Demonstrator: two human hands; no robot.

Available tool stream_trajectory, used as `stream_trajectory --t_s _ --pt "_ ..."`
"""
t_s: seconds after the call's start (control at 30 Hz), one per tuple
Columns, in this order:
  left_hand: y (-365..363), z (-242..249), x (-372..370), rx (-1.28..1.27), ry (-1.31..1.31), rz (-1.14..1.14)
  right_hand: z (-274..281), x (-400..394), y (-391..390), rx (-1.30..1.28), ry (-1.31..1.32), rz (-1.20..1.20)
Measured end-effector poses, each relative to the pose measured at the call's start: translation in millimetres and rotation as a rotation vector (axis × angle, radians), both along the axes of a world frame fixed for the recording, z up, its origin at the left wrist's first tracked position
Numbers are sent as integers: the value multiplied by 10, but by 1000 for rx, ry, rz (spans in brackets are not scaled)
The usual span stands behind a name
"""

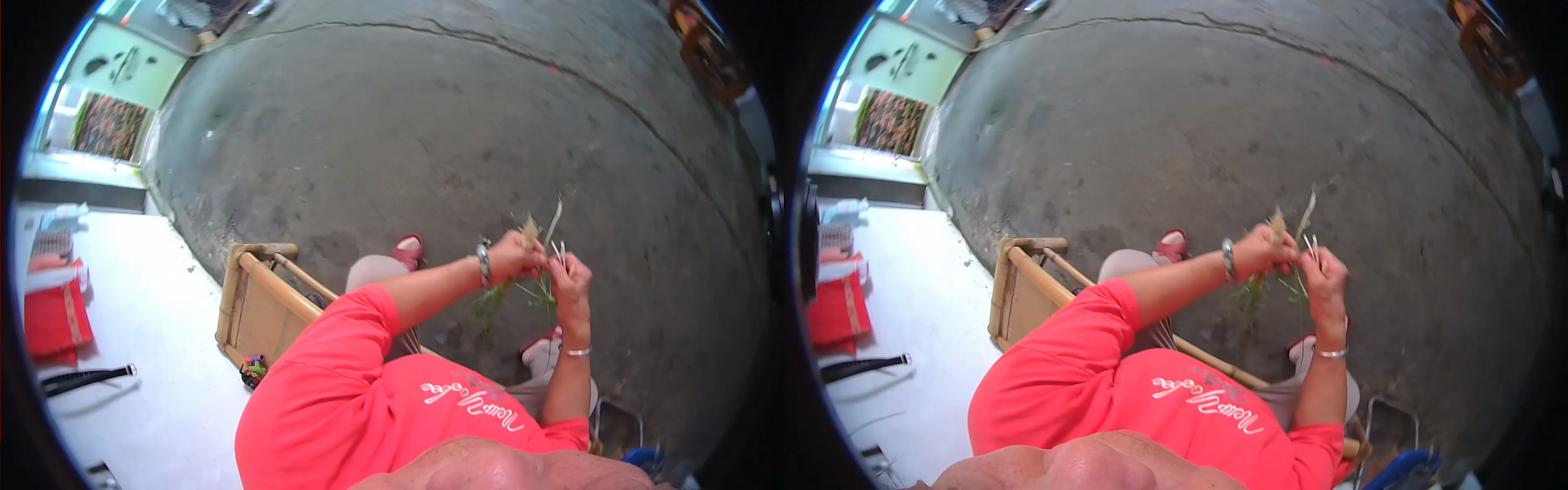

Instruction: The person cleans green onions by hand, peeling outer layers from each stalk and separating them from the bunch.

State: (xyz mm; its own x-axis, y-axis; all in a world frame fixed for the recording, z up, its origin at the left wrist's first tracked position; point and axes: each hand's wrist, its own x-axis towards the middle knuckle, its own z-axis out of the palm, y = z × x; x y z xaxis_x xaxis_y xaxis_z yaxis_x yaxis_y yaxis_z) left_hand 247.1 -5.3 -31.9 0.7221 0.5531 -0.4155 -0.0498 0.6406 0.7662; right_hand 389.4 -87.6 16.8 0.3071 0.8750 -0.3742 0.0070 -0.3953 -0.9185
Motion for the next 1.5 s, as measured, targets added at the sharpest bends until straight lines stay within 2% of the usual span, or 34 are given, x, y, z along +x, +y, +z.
stream_trajectory --t_s 0.23,0.3,0.47,0.53,0.67,0.73,0.87,1.03,1.17,1.23,1.5 --pt "49 28 -34 79 -18 -140 -28 -37 -2 -5 338 -50" --pt "28 17 -18 87 8 -224 23 -74 18 -3 294 -50" --pt "-7 52 -35 24 18 -221 -140 -25 -1 38 252 -103" --pt "-21 76 -39 73 40 -220 -130 -16 -12 100 305 -221" --pt "-13 -42 -22 58 10 -198 -69 -72 -6 62 363 -157" --pt "-12 -2 -39 17 -13 -185 -116 -91 -15 60 292 -114" --pt "-5 15 -57 0 -48 -187 -191 -32 -28 86 296 -161" --pt "11 -39 -67 56 -44 -378 -275 75 -24 125 224 -326" --pt "-13 50 -69 27 -21 -397 -238 146 -16 141 228 -366" --pt "-30 85 -68 -16 -21 -309 -251 113 -18 136 264 -351" --pt "11 61 -68 29 -35 -249 -78 4 1 63 297 -170"
